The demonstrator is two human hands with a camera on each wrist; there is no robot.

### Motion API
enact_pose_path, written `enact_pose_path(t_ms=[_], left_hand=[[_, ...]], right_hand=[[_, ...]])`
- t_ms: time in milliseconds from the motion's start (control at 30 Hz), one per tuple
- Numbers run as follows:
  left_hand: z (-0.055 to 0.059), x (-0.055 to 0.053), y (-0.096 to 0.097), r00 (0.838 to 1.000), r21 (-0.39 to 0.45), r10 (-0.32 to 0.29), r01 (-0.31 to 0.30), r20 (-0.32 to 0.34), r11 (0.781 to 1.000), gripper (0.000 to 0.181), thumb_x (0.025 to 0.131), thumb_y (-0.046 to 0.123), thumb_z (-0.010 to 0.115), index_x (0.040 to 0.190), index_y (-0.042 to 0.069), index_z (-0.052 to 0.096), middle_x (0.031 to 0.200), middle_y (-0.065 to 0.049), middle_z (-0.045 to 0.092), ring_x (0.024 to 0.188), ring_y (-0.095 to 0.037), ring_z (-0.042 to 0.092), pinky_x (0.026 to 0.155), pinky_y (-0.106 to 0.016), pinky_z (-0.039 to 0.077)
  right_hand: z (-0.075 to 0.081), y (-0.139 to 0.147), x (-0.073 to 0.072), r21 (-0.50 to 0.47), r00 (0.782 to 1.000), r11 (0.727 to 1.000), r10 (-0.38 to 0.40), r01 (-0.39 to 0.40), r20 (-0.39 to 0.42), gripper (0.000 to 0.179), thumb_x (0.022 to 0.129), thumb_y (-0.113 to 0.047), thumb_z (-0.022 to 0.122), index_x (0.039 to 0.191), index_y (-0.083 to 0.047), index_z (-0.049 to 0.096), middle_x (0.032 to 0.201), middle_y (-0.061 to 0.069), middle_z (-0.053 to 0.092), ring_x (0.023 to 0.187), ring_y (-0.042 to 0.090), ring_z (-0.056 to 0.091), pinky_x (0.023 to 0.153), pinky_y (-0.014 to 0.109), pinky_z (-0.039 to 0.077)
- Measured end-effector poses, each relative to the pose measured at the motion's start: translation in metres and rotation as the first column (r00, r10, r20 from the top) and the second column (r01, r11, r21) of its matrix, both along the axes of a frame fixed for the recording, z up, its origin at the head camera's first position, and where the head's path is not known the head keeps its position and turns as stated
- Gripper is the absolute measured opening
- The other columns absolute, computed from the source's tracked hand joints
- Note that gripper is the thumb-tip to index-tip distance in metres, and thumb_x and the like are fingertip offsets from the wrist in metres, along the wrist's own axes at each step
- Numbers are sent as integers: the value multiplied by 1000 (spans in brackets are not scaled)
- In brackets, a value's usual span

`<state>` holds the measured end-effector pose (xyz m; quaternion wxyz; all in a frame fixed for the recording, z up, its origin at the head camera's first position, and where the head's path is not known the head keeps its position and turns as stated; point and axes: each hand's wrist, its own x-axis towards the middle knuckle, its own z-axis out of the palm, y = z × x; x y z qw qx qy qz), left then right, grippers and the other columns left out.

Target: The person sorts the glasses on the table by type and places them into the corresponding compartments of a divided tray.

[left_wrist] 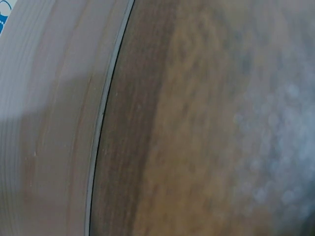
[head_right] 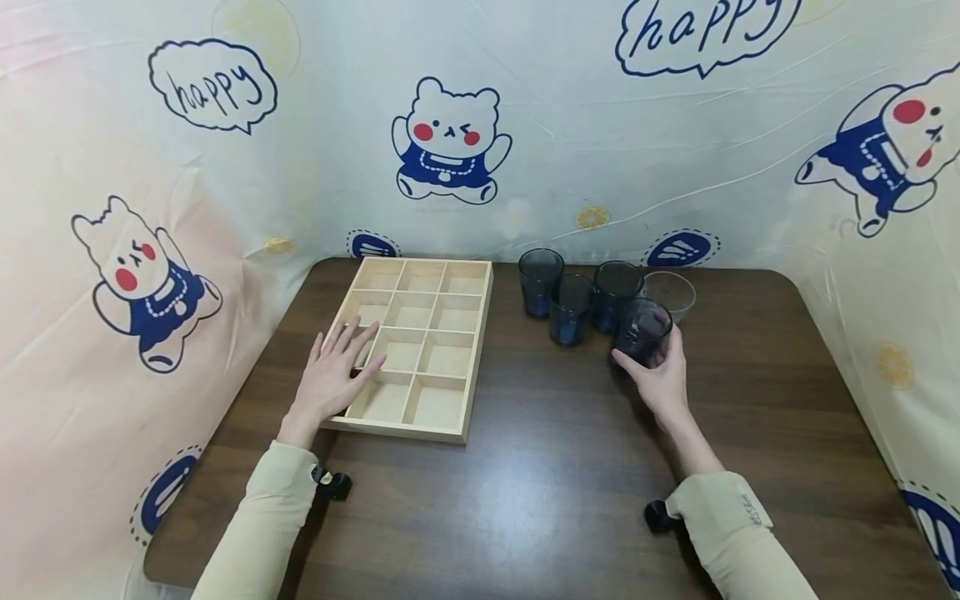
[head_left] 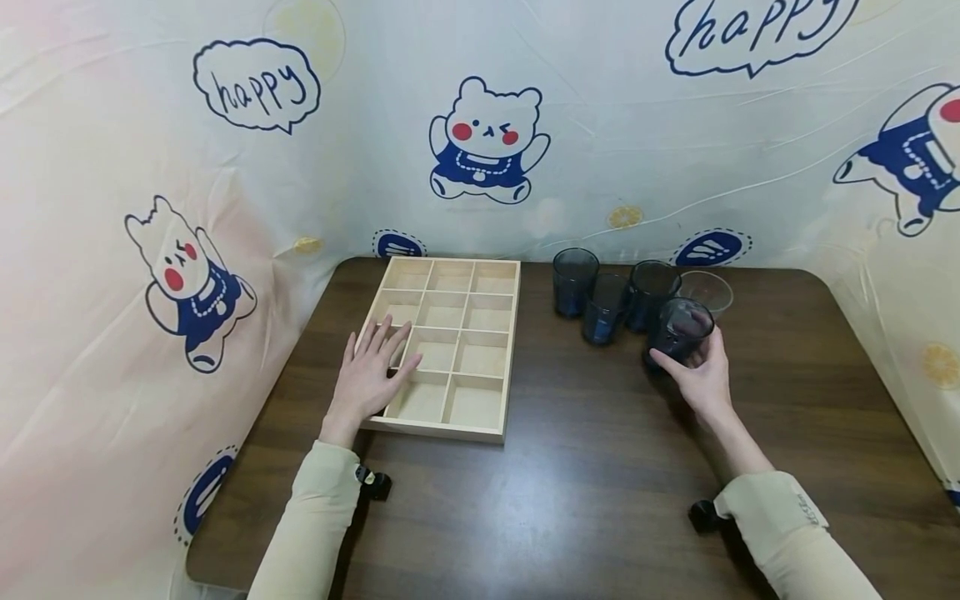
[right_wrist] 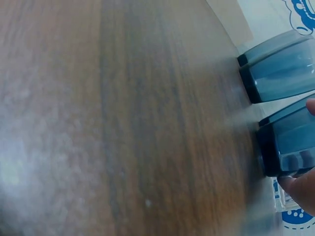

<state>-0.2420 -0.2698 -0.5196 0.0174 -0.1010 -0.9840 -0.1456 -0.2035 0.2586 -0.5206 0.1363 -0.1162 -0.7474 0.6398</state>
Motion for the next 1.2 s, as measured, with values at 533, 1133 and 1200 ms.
enact_pose_path(t_ms=[533, 1133, 1200], left_hand=[[-1, -1, -2, 1000, -2, 2, -2, -8, 1000, 78, 108, 74, 41, 175, 34, 32, 187, -9, 18, 174, -40, 10, 139, -69, 3], [-1, 0, -1, 1000, 11, -3, 3, -14, 1000, 78, 109, 72, 43, 174, 31, 34, 186, -10, 19, 174, -40, 10, 138, -69, 4], [-1, 0, 0, 1000, 7, -5, 5, -18, 1000, 78, 109, 73, 42, 174, 31, 34, 186, -11, 20, 174, -40, 10, 138, -70, 5]], right_hand=[[10, 5, 12, 31, 984, 984, 177, -177, -3, 84, 102, -5, 77, 171, -6, 30, 132, -24, 56, 117, -15, 60, 98, 1, 49], [21, -8, 17, 96, 962, 960, 269, -264, -45, 80, 104, -3, 73, 169, 0, 27, 126, -32, 58, 111, -19, 63, 96, 1, 50], [22, -9, 18, 103, 960, 957, 278, -273, -42, 79, 104, -4, 73, 169, 0, 28, 126, -31, 58, 111, -19, 63, 95, 2, 51]])
